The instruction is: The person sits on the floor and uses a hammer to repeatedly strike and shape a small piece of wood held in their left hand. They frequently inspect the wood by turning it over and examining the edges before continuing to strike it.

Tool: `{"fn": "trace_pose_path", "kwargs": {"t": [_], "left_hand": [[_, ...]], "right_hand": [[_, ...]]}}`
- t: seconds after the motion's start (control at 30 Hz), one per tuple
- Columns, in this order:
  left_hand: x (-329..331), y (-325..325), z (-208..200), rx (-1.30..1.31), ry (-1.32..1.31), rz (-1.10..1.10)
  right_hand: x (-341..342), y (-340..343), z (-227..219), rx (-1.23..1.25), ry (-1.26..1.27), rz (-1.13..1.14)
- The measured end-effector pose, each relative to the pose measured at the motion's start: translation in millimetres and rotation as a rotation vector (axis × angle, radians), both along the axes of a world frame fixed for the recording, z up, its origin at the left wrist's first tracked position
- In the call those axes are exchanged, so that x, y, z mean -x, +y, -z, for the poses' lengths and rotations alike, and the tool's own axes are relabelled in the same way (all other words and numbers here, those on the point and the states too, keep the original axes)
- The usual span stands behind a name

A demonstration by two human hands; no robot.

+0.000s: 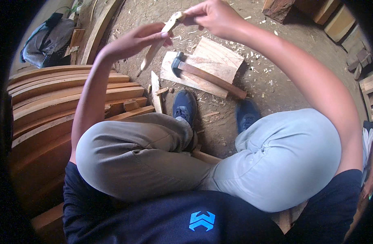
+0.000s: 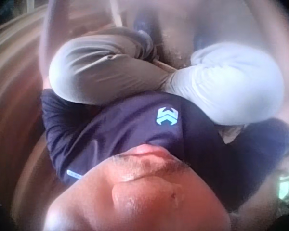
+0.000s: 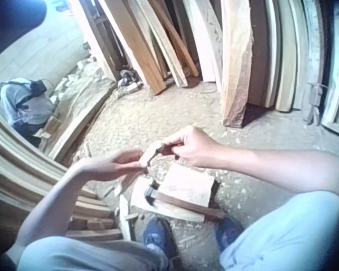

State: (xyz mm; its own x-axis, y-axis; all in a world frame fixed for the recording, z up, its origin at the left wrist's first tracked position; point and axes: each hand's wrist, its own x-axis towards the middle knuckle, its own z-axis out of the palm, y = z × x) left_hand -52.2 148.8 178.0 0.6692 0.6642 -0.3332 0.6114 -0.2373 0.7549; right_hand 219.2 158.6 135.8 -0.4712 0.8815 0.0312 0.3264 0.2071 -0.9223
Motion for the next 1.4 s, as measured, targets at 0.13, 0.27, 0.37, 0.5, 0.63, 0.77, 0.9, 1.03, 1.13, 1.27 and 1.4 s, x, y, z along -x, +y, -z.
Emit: {"fn": "trace_pose_path", "kwargs": {"t": [0.13, 0.27, 0.37, 0.5, 0.63, 0.77, 0.9, 1.03, 1.13, 1.27, 1.4], "left_hand": [[-10, -28, 6, 0.318, -0.067, -0.173], [43, -34, 19, 0.341, 0.046, -0.454], [70, -55, 44, 0.4, 0.064, -0.658], [80, -79, 99, 0.427, -0.013, -0.638], [92, -93, 127, 0.423, -0.127, -0.791], [90, -100, 130, 0.416, -0.162, -0.774], [88, -111, 144, 0.442, -0.255, -0.828], [89, -116, 156, 0.387, -0.252, -0.821], [96, -119, 159, 0.354, -0.227, -0.795], [81, -111, 140, 0.394, -0.256, -0.784], [56, -98, 119, 0.48, -0.186, -0.572]], "right_hand": [[-2, -15, 8, 0.083, 0.044, -0.104], [-4, -43, 50, 0.055, -0.49, -0.236], [-10, -81, 57, 0.169, -0.784, -0.449], [-16, -106, 83, 0.073, -0.787, -0.408], [-10, -98, 88, 0.054, -0.82, -0.403], [-9, -87, 84, 0.353, -0.741, -0.279], [-12, -80, 62, 0.705, -0.476, -0.192], [-16, -79, 76, 0.57, -0.416, -0.173], [-13, -78, 81, 0.582, -0.333, -0.079], [-19, -72, 57, 0.565, -0.106, 0.122], [-44, -41, 39, 0.34, 0.049, 0.172]]}}
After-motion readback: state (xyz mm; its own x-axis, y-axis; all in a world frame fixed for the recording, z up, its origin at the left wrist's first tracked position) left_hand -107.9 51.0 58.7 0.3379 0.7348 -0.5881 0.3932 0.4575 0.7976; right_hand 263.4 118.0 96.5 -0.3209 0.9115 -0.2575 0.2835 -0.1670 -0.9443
